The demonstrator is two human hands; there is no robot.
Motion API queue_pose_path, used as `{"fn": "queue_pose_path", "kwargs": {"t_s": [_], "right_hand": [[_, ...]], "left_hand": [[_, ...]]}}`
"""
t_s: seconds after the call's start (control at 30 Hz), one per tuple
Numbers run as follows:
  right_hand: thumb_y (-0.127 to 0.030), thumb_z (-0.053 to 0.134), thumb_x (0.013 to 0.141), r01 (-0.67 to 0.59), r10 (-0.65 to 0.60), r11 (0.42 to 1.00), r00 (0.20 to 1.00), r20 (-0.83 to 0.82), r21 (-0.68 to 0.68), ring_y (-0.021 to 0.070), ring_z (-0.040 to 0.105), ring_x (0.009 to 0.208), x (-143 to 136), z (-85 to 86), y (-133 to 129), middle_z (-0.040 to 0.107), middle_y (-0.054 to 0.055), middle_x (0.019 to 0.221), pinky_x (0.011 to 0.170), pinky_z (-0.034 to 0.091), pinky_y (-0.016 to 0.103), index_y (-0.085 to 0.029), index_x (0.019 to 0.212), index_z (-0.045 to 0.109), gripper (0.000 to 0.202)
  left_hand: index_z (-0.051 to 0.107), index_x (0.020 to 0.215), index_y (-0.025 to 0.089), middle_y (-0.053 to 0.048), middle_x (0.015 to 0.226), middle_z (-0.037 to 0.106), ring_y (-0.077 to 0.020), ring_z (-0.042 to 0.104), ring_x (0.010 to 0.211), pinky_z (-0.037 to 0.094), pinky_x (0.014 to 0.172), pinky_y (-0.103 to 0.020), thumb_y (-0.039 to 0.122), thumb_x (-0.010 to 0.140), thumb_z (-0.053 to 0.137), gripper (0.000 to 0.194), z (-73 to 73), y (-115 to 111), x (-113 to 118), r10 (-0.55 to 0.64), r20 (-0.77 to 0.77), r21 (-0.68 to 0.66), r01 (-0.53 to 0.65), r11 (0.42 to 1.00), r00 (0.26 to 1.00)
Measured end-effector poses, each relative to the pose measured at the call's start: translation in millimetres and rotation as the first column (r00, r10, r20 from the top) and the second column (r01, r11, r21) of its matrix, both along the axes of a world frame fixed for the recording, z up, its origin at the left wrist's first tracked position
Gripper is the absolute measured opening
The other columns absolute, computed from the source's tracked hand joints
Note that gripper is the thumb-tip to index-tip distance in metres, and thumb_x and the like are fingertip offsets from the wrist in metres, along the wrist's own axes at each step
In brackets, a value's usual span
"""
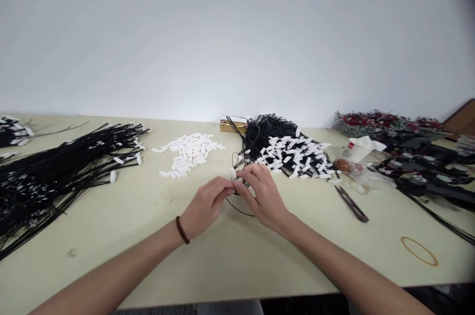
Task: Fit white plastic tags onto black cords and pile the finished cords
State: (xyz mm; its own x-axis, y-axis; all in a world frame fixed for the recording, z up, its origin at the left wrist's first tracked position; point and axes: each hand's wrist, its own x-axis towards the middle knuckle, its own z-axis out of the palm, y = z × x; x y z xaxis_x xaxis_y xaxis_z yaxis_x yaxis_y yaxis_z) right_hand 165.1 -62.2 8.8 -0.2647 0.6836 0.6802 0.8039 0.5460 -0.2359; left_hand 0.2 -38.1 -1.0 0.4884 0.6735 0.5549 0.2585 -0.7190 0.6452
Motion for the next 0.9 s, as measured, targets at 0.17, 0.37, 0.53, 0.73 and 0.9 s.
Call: {"fn": "queue_pose_path", "kwargs": {"t_s": [0.17, 0.37, 0.53, 0.73, 0.9], "right_hand": [[-0.034, 0.042, 0.087, 0.075, -0.064, 0.994, 0.988, -0.142, 0.074, 0.0159, 0.039, 0.074, 10, 4.9, 4, 0.044, 0.003, 0.076, 0.066, 0.035, 0.03, -0.018, 0.073, 0.044, 0.021], [-0.031, 0.038, 0.087, 0.281, -0.09, 0.886, 0.885, -0.456, 0.37, 0.0169, 0.044, 0.083, 41, 38.9, 17, 0.047, 0.005, 0.082, 0.074, 0.035, 0.031, -0.017, 0.066, 0.049, 0.027], [-0.044, 0.039, 0.085, 0.195, 0.073, 0.95, 0.623, -0.779, 0.245, 0.0141, 0.049, 0.075, 75, 69.3, 28, 0.05, 0.001, 0.071, 0.075, 0.035, 0.028, -0.018, 0.056, 0.046, 0.04], [-0.046, 0.053, 0.078, -0.075, 0.069, 0.996, 0.458, -0.886, 0.039, 0.0125, 0.048, 0.069, 88, 88.0, -3, 0.045, -0.001, 0.063, 0.066, 0.038, 0.024, -0.019, 0.055, 0.043, 0.037], [-0.05, 0.054, 0.076, -0.119, -0.077, 0.977, 0.569, -0.819, -0.175, 0.0109, 0.046, 0.056, 104, 110.2, -39, 0.047, 0.001, 0.064, 0.045, 0.037, 0.022, -0.018, 0.057, 0.047, 0.038]], "left_hand": [[0.056, 0.09, 0.02, -0.003, 0.082, 0.063, -0.0125, 0.061, 0.072, 0.049, 0.069, -0.025, 0.021, 0.082, 0.045, 0.014, -3.0, 6, -1, 0.062, 0.097, -0.044, -0.058, 0.997, 0.993], [0.056, 0.089, 0.015, -0.003, 0.077, 0.061, -0.0167, 0.062, 0.073, 0.053, 0.062, -0.029, 0.029, 0.071, 0.06, 0.023, 6.7, 34, -18, 0.402, 0.465, -0.501, -0.14, 0.854, 0.789], [0.061, 0.083, 0.013, -0.003, 0.072, 0.061, -0.0132, 0.059, 0.073, 0.051, 0.065, -0.025, 0.02, 0.068, 0.064, 0.018, 8.5, 48, -28, 0.553, 0.498, -0.737, -0.01, 0.675, 0.668], [0.059, 0.08, 0.015, -0.001, 0.073, 0.058, -0.0058, 0.055, 0.066, 0.046, 0.063, -0.016, 0.009, 0.075, 0.055, 0.008, 8.6, 48, -25, 0.599, 0.491, -0.8, 0.055, 0.598, 0.633], [0.059, 0.086, 0.015, -0.001, 0.077, 0.06, -0.0077, 0.056, 0.071, 0.046, 0.066, -0.018, 0.017, 0.071, 0.063, 0.016, 7.3, 42, -24, 0.452, 0.517, -0.755, 0.138, 0.641, 0.727]]}}
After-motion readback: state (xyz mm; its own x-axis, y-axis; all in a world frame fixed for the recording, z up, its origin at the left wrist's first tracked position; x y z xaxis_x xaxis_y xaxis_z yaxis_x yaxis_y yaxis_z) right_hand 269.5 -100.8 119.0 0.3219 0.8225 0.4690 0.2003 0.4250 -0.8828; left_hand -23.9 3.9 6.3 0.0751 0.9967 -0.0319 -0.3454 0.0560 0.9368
